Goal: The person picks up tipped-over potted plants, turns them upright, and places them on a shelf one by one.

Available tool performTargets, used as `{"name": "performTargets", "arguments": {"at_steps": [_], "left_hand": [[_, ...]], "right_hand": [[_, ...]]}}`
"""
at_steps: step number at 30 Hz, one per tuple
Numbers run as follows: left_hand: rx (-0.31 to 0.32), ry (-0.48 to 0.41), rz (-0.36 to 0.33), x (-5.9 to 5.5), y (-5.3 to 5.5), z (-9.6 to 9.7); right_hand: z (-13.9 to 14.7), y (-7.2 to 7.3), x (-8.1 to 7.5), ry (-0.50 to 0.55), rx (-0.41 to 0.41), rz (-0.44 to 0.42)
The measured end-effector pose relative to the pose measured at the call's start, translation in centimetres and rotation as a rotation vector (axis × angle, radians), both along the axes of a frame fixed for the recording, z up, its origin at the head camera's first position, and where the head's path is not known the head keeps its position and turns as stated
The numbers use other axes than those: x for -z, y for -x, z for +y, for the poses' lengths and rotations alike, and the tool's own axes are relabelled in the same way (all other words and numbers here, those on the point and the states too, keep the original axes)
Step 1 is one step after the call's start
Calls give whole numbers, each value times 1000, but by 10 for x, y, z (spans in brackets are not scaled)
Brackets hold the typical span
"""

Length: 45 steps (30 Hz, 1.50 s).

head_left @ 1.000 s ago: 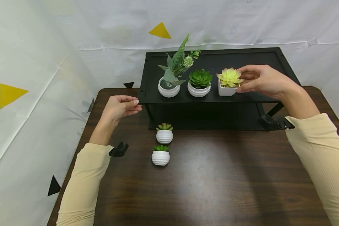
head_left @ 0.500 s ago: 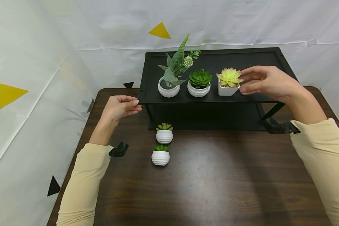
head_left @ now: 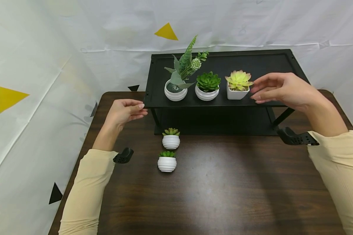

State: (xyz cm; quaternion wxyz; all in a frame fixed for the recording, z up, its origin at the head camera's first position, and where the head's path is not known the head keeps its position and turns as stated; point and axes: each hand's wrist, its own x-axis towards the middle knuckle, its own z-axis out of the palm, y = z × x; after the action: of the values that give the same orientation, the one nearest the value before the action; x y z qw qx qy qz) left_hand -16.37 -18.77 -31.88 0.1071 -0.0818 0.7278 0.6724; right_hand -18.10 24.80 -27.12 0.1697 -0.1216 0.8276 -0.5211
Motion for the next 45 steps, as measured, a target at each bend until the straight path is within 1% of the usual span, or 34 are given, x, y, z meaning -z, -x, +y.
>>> {"name": "performTargets", "arguments": {"at_steps": [7,14,18,24,29,36,45], "left_hand": [[-8,9,-4,0,0,0],[-2,13,-9,-1,-1,0],[-11,0,-11,0,0,0],[-35,-8,-8,1,2,-1],[-38,-8,-4,1,2,-1],[-6,8,2,1,2,-1],[-9,-5,-1,1,2,-1]], "right_hand": [[-1,-6,3,22,-21,9],[-3,-10,9,60,-79,19],[-4,-12,10,87,-101,12],[-7,-15,13,95,-123,3],[-8,-17,15,99,-142,-3],[-13,-21,18,78,-150,-7],[-17,-26,23,84,-179,-3]]}}
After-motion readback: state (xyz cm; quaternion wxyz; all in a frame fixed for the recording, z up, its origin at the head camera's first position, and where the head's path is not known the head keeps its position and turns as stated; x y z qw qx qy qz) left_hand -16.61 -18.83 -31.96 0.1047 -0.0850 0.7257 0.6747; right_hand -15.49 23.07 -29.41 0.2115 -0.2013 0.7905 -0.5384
